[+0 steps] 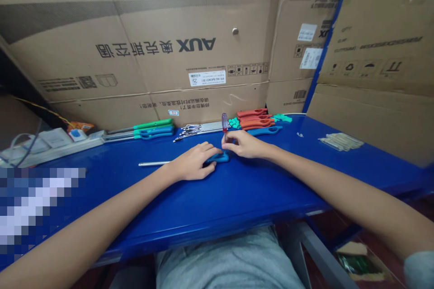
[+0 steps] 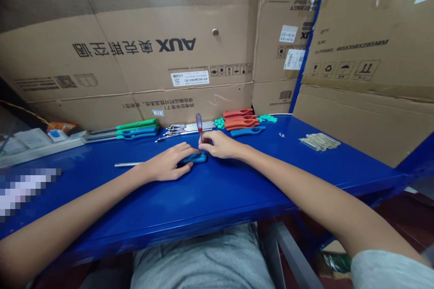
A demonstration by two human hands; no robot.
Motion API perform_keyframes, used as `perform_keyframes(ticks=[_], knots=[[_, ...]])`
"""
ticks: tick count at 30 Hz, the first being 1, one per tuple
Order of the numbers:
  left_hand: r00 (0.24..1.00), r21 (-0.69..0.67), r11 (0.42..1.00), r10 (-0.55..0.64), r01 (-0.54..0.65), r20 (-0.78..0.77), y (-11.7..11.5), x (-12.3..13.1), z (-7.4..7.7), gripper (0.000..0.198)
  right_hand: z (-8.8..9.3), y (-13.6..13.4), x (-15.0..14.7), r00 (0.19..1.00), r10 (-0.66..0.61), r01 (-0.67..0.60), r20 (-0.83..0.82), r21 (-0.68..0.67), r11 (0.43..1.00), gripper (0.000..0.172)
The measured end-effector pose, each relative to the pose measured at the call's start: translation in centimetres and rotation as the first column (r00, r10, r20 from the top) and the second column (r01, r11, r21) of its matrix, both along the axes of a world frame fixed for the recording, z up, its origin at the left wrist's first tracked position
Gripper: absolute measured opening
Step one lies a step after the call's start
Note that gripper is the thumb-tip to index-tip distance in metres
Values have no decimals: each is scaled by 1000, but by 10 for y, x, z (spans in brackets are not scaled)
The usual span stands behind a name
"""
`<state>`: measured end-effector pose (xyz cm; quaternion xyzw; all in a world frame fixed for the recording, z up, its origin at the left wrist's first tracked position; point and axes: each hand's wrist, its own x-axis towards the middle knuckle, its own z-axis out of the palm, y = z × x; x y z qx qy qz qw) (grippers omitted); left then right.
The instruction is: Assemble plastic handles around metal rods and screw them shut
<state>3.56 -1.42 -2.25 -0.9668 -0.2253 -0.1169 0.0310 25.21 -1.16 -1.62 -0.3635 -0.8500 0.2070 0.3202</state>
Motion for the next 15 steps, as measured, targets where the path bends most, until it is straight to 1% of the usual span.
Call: perform_keyframes(ticks=[2, 4, 5, 6, 8, 10, 12, 14, 15], knots=[[1000, 1, 1000, -6, 6, 6, 0, 0, 0, 36, -1, 1, 0, 999, 24, -25, -28, -37, 999, 8], [1000, 3, 1000, -8, 8, 8, 0, 0, 0, 37, -4, 3, -1, 994, 33, -42, -101, -82, 996, 3], [1000, 3, 1000, -7, 7, 7, 0, 0, 0, 36, -5, 4, -1, 989, 27, -43, -148, -106, 993, 10], [1000, 2, 1000, -6, 6, 4, 0, 0, 0, 36, -6, 4, -1, 981, 13, -38, -193, -129, 991, 21], [1000, 2, 1000, -6, 6, 2, -1, 0, 1, 35, -8, 5, 0, 968, -17, -24, -252, -157, 987, 50], [1000, 7, 1000, -6, 6, 8, 0, 0, 1, 34, -8, 4, 0, 963, -23, -19, -268, -154, 988, 76], [1000, 17, 1000, -7, 7, 15, 0, 0, 0, 33, -8, 3, 0, 965, -8, -25, -263, -121, 992, 88], [1000, 24, 1000, -8, 8, 17, 1, 0, -1, 33, -9, 2, 0, 970, 10, -30, -243, -80, 996, 91], [1000, 25, 1000, -8, 8, 15, 1, 0, -1, 33, -9, 2, 0, 973, 17, -31, -229, -60, 998, 89]])
